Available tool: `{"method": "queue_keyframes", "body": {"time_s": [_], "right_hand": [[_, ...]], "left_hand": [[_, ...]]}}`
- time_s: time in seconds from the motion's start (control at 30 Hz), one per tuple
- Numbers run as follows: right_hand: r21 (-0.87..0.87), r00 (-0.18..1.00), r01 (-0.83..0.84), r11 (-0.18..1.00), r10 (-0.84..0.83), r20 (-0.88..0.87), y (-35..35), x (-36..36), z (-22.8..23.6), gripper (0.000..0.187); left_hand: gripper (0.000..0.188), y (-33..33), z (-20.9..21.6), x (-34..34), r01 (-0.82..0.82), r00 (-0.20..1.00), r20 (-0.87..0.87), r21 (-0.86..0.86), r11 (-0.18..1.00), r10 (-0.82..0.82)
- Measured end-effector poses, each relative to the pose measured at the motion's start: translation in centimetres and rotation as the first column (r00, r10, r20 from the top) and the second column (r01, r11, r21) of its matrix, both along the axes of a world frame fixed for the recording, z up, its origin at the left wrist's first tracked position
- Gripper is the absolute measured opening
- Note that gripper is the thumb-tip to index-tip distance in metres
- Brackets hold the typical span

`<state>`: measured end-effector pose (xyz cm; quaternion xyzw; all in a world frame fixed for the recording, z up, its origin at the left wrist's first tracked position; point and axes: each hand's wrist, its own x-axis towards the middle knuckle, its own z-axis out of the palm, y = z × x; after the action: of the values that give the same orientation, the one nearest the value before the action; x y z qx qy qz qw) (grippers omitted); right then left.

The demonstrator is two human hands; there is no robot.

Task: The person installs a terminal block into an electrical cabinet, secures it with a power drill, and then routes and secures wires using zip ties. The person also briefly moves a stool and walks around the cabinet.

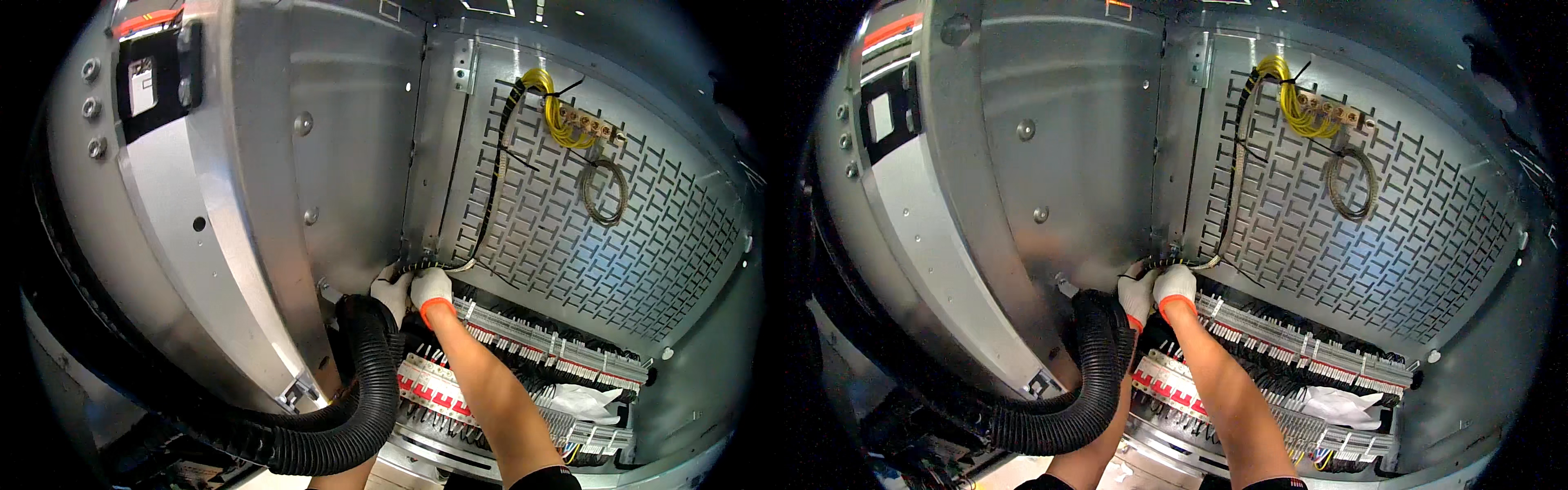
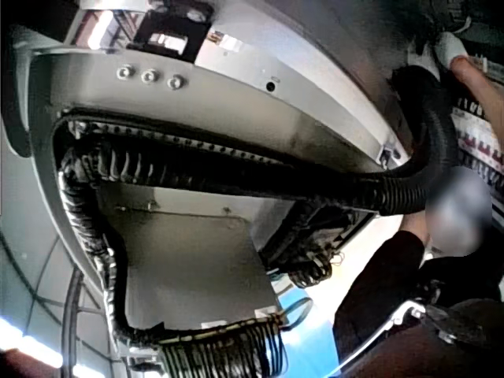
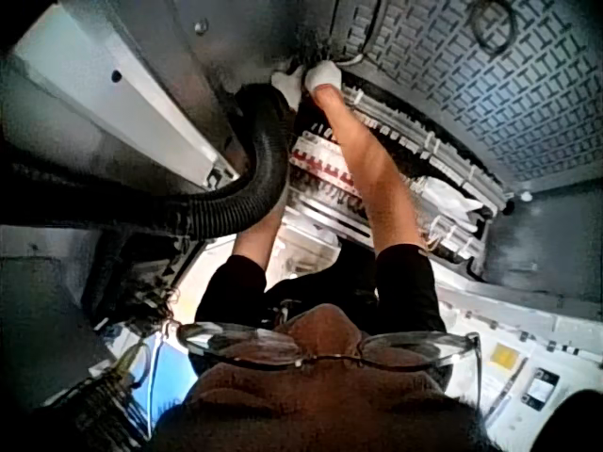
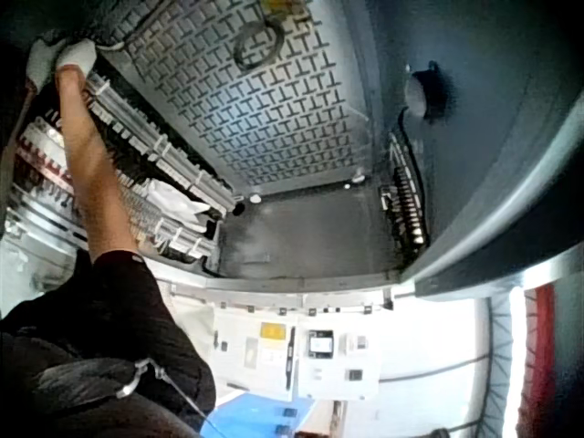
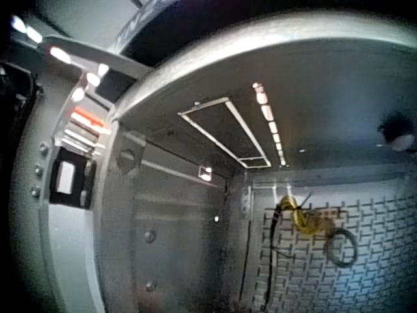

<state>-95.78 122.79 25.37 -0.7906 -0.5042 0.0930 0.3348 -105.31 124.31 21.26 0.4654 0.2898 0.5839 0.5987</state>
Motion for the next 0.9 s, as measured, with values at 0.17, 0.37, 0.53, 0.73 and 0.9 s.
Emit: {"method": "queue_keyframes", "body": {"time_s": [0.17,0.37,0.53,0.73,0.9], "right_hand": [[-0.024,0.994,0.027,0.999,-0.029,-0.104,0.7,0.4,-0.4,0.027],[-0.036,0.986,-0.028,0.999,0.022,-0.166,0.2,1.0,-0.2,0.026],[-0.085,0.982,-0.042,0.996,0.025,-0.19,1.9,2.2,-2.1,0.025],[-0.094,0.99,-0.038,0.995,0.024,-0.139,1.6,1.7,-1.2,0.025],[0.03,0.966,-0.107,0.994,0.097,0.24,-1.6,1.5,-0.4,0.021]], "left_hand": [[0.028,-5.8,-1.0,-4.3,0.15,0.943,0.33,-0.321,0.935,-0.038],[0.028,-6.5,-1.2,-4.8,0.158,0.933,0.358,-0.372,0.915,-0.015],[0.027,-6.3,-1.0,-4.8,0.118,0.938,0.345,-0.387,0.914,0.025],[0.027,-3.6,1.0,-2.0,-0.064,0.962,0.233,-0.312,0.948,0.142],[0.022,-0.4,0.8,2.4,-0.409,0.833,-0.179,0.437,0.801,0.523]]}}
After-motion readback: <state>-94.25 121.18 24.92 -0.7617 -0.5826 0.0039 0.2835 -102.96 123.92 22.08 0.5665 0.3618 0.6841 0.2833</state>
